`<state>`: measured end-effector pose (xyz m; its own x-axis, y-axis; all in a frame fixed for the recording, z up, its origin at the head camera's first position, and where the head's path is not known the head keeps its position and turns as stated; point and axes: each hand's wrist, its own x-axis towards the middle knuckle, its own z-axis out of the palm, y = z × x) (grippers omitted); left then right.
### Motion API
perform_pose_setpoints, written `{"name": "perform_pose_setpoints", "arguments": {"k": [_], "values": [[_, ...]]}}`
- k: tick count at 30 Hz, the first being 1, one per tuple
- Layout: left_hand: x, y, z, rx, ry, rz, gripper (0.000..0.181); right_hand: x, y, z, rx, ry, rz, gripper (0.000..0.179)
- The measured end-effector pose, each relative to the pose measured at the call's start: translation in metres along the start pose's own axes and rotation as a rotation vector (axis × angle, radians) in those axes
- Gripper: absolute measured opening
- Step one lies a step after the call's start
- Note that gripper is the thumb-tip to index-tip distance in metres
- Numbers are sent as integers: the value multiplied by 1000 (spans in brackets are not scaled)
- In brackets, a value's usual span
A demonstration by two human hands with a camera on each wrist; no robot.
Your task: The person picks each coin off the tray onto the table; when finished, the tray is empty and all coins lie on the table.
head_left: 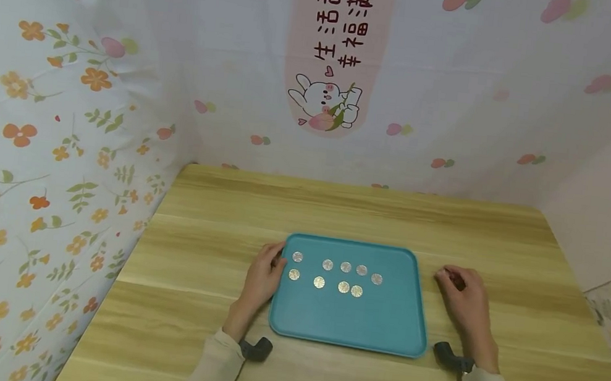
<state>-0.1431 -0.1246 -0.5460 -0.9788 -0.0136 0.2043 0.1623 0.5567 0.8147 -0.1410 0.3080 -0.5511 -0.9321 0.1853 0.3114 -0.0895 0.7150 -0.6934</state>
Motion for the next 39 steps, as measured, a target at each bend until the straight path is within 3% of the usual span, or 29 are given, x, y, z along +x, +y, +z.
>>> {"name": "perform_pose_setpoints", "arguments": {"k": [14,19,33,39], "values": [[-1,-5,-5,-2,20,16,39,17,12,4,-81,42,-175,27],[-1,-8,-5,-23,55,1,38,17,11,5,-83,42,-194,29],[1,-7,-3,-11,50,-36,35,16,7,2,-2,13,-55,29],[1,-6,-3,-2,57,-24,41,16,0,-1,139,47,97,27]]}}
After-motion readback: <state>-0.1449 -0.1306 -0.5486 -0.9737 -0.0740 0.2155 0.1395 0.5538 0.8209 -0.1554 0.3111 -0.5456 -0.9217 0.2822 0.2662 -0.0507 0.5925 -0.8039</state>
